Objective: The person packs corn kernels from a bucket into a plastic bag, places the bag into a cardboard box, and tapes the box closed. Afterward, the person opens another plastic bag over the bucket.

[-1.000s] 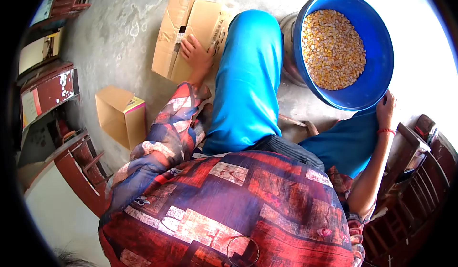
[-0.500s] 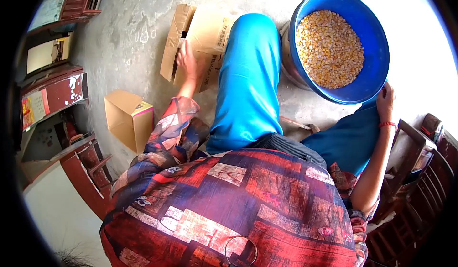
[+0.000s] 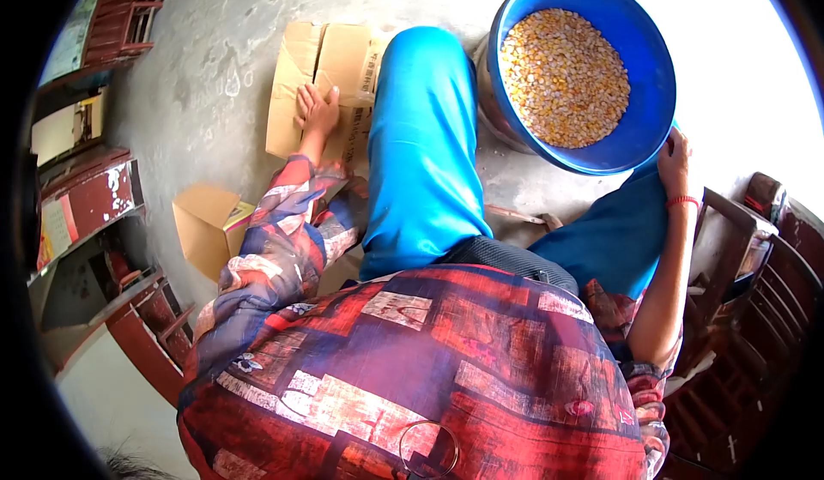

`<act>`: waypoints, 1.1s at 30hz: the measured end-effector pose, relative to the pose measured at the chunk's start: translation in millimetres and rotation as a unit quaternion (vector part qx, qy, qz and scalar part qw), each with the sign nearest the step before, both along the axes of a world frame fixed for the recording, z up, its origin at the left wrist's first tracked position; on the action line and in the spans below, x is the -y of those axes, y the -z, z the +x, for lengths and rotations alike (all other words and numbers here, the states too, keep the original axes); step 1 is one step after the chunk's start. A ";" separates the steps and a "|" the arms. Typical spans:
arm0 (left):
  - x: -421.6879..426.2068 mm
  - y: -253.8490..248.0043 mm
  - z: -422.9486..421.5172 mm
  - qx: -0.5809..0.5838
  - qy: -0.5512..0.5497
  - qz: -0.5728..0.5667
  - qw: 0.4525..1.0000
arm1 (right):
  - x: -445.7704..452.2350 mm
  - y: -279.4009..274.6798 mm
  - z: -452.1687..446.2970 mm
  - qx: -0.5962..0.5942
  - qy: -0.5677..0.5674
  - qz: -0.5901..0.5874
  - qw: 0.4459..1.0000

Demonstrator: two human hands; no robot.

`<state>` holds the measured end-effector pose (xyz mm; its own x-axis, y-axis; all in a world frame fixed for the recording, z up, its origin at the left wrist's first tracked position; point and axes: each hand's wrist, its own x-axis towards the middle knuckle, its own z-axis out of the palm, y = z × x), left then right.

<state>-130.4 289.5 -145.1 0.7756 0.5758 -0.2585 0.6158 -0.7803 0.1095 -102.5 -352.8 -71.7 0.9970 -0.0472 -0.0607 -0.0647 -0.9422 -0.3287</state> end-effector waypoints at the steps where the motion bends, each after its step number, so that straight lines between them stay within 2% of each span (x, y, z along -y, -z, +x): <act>1: 0.6 -2.9 0.9 -0.019 -0.007 -0.005 1.000 | 0.4 3.8 1.9 0.005 0.004 -0.003 1.000; 4: -3.2 -2.2 3.1 -0.042 -0.011 -0.011 0.999 | -9.7 2.8 -1.3 0.070 -0.001 0.025 0.997; 6: -5.0 -1.7 2.8 -0.042 -0.015 -0.007 0.999 | -25.1 -15.9 -1.8 0.033 0.013 0.033 0.999; 7: -5.6 -4.2 2.8 -0.040 -0.016 -0.007 0.999 | -26.5 -12.6 -4.2 0.093 -0.006 0.044 0.995; 10: -11.9 -7.4 1.3 -0.013 -0.003 -0.019 1.000 | -33.0 -12.5 -7.4 0.145 0.003 0.076 0.986; 13: -26.7 -2.0 -1.3 0.022 0.019 -0.014 0.999 | -38.3 -30.6 -5.2 0.093 -0.009 0.051 0.994; 17: -32.6 -8.2 1.4 0.053 0.056 -0.012 0.997 | -40.9 -37.2 -4.4 0.101 0.000 -0.009 0.995; 19: -28.1 -16.3 3.1 0.051 0.064 -0.007 0.997 | -44.6 -46.9 -3.2 0.045 0.009 -0.042 0.998; 22: -39.3 0.5 2.3 0.093 0.107 0.018 0.990 | -28.2 -21.5 1.2 0.068 -0.019 -0.007 0.997; 24: -50.0 8.2 0.3 0.115 0.131 0.021 0.984 | -18.3 2.6 4.3 0.092 -0.011 -0.034 0.995; 25: -56.2 8.8 -1.3 0.143 0.142 -0.021 0.979 | -11.7 20.2 6.1 0.117 -0.011 -0.037 0.992; 27: -76.3 35.3 -1.3 0.129 0.154 0.036 0.979 | -9.6 36.0 8.0 0.170 -0.023 -0.019 0.985; 28: -75.2 34.5 -1.3 0.075 0.122 0.045 0.989 | -16.3 30.3 9.6 0.177 -0.020 -0.018 0.984; 29: -80.2 40.6 -2.3 0.051 0.111 0.053 0.991 | -19.4 21.7 8.5 0.128 -0.007 -0.043 0.991; 30: -77.6 36.4 -6.5 0.066 0.123 0.041 0.989 | -32.5 -4.7 2.5 0.129 0.000 -0.091 0.987; 31: -67.9 20.1 -8.6 0.025 0.119 0.026 0.992 | -53.9 -56.6 -5.8 0.070 0.025 -0.113 0.991; 32: -62.9 20.3 -13.5 0.037 0.103 0.025 0.994 | -53.2 -58.2 -5.9 0.056 0.036 -0.090 0.994; 33: -78.6 47.8 -16.9 0.060 0.133 0.037 0.989 | -55.4 -64.5 -7.5 0.058 0.033 -0.089 0.994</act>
